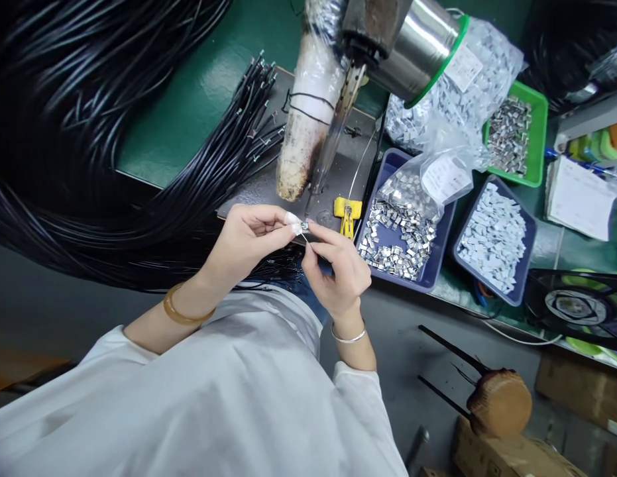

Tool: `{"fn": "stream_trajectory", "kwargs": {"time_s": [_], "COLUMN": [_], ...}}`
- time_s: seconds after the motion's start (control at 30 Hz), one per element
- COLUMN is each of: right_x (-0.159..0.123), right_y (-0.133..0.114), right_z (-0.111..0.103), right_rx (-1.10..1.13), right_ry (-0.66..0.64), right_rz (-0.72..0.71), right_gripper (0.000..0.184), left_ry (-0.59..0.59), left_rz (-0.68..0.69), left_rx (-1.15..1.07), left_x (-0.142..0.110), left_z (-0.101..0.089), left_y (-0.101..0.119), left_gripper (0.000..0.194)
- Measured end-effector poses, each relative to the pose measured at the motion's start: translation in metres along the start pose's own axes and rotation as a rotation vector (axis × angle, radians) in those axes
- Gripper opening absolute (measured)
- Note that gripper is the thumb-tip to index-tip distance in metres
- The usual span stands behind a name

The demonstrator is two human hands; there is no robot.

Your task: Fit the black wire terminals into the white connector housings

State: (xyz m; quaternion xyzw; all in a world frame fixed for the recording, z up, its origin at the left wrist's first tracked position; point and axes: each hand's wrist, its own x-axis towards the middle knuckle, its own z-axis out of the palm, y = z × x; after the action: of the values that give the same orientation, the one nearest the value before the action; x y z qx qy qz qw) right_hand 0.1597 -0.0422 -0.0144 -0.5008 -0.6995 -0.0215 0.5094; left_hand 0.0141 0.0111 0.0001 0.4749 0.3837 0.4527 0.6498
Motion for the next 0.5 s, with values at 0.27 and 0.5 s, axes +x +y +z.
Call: {"fn": "stream_trajectory", "kwargs": {"time_s": [0.27,0.5], "right_x": [0.0021,0.0061], "right_y": [0.0045,0.0043], "right_z": [0.0052,0.0058], "right_rx": [-0.015,0.012], "right_ry": [0.021,0.046], "right_rz": [0.017,0.034], "right_gripper": [0.021,0.02], "left_ry": [0.056,0.054], "left_rz": [0.026,0.016], "left_rx": [0.048,0.074], "left_x": [0.0052,0.0056], "left_z": [0.0025,0.0022], "left_y": [-0.0014,0.0005], "left_gripper": [0.009,0.008]}}
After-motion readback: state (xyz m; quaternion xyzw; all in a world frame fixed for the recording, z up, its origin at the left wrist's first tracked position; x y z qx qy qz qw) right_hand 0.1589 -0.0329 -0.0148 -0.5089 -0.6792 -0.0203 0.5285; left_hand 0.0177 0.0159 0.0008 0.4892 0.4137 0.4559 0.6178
